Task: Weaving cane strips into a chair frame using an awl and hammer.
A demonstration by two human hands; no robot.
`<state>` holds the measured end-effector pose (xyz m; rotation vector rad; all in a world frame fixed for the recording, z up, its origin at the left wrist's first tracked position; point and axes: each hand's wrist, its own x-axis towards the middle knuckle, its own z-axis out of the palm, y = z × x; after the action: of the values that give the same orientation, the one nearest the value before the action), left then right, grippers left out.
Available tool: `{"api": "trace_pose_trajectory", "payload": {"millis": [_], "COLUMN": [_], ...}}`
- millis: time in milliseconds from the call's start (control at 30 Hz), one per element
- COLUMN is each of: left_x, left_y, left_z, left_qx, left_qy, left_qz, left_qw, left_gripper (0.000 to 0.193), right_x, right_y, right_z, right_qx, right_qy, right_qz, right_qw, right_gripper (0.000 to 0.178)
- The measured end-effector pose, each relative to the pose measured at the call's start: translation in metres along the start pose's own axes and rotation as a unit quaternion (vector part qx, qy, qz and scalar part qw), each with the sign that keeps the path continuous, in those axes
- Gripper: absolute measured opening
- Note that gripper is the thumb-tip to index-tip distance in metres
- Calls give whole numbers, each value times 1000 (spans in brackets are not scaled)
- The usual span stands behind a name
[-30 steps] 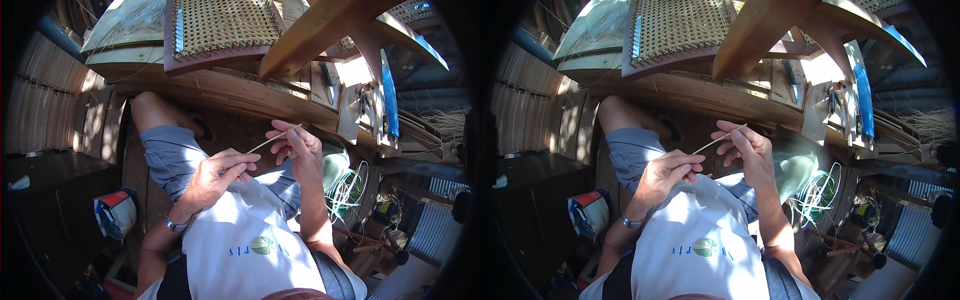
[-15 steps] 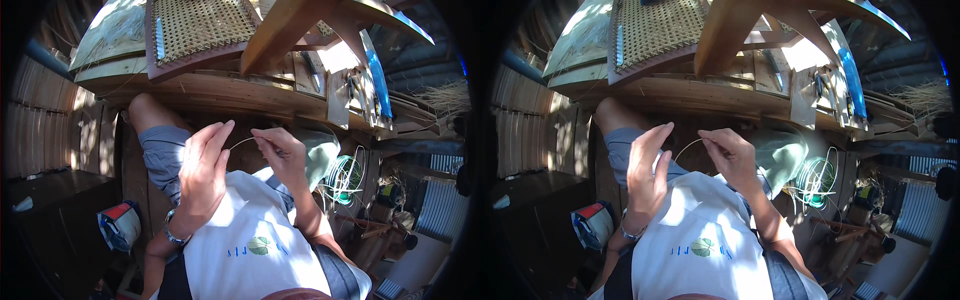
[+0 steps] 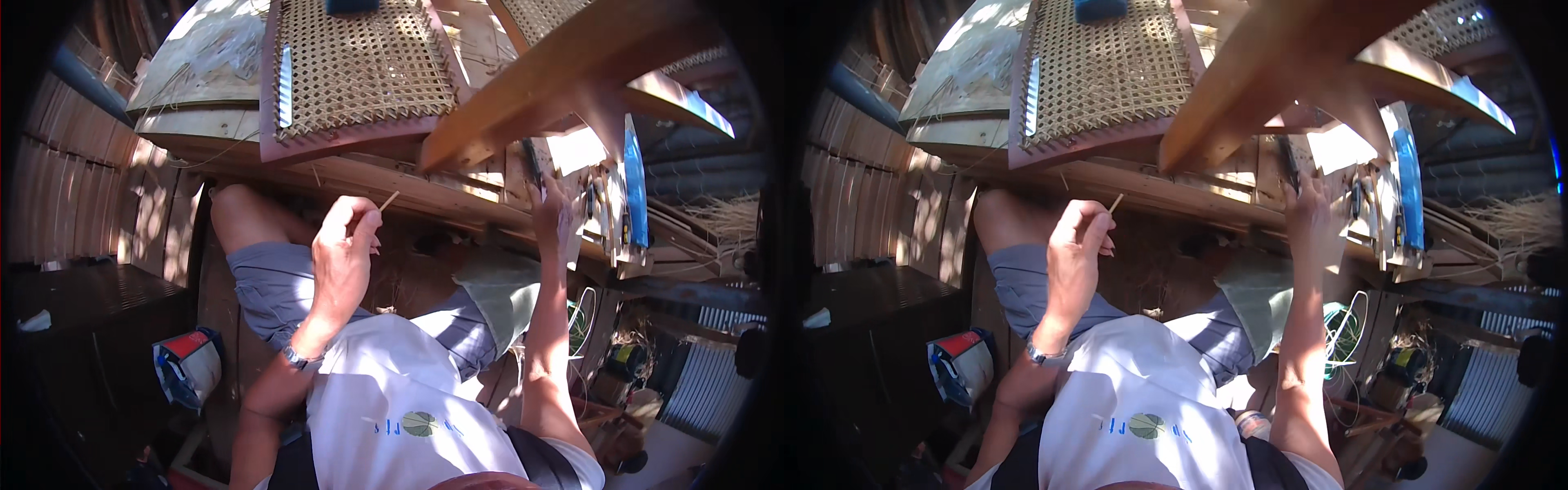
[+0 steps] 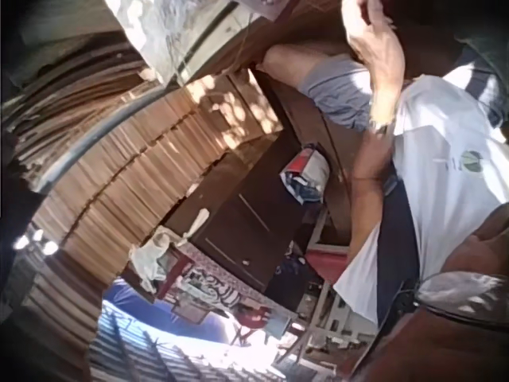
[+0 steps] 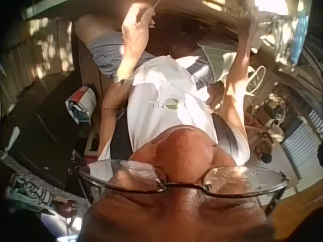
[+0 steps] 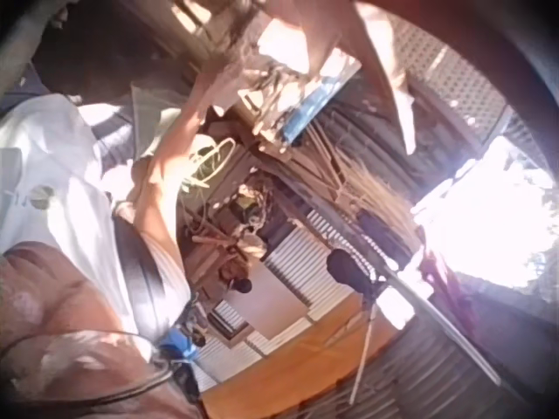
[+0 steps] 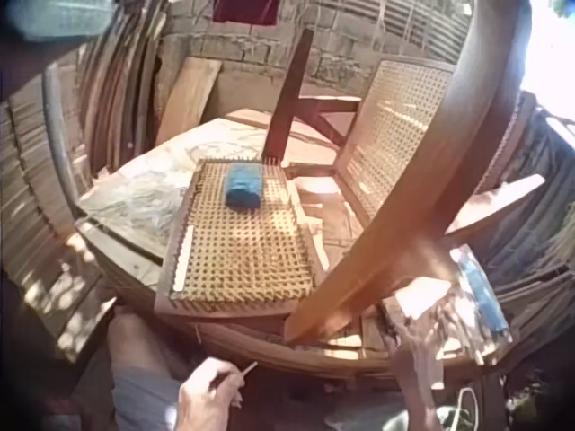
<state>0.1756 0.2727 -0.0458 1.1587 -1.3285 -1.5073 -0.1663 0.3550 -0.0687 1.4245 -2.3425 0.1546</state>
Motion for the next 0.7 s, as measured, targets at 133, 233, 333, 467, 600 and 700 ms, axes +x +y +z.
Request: {"api": "trace_pose_trajectory", "payload": {"millis": [133,233,333,467,600,700], "left_x": [41,77,113,152,180,195], "left_y": [37,52,60,66,67,59], "left_z": [-17,-16,-3,16,25,29], "left_qx": [80,121,141,191,228,264], "left_qy": [46,36,9,-64,-148,-181], "left_qz": [38,70,95,129,111,113], "left_qw": [995,989,985,971,956,941], "left_gripper": [9,10,17,19,21,18], "right_x": [3,-1,3,23,39,59], "right_y": [-7,3,7,-9,-32,-5], "right_z": [-4,-20,-25,-21,-50,-43], "right_qx": [30,113,271,494,599,504], "right_qy": [-69,-28,37,169,39,-298], "right_qz": [57,75,160,191,208,212], "right_qw": [995,990,948,831,772,783], "right_gripper": [30,23,16,16,24,28]}}
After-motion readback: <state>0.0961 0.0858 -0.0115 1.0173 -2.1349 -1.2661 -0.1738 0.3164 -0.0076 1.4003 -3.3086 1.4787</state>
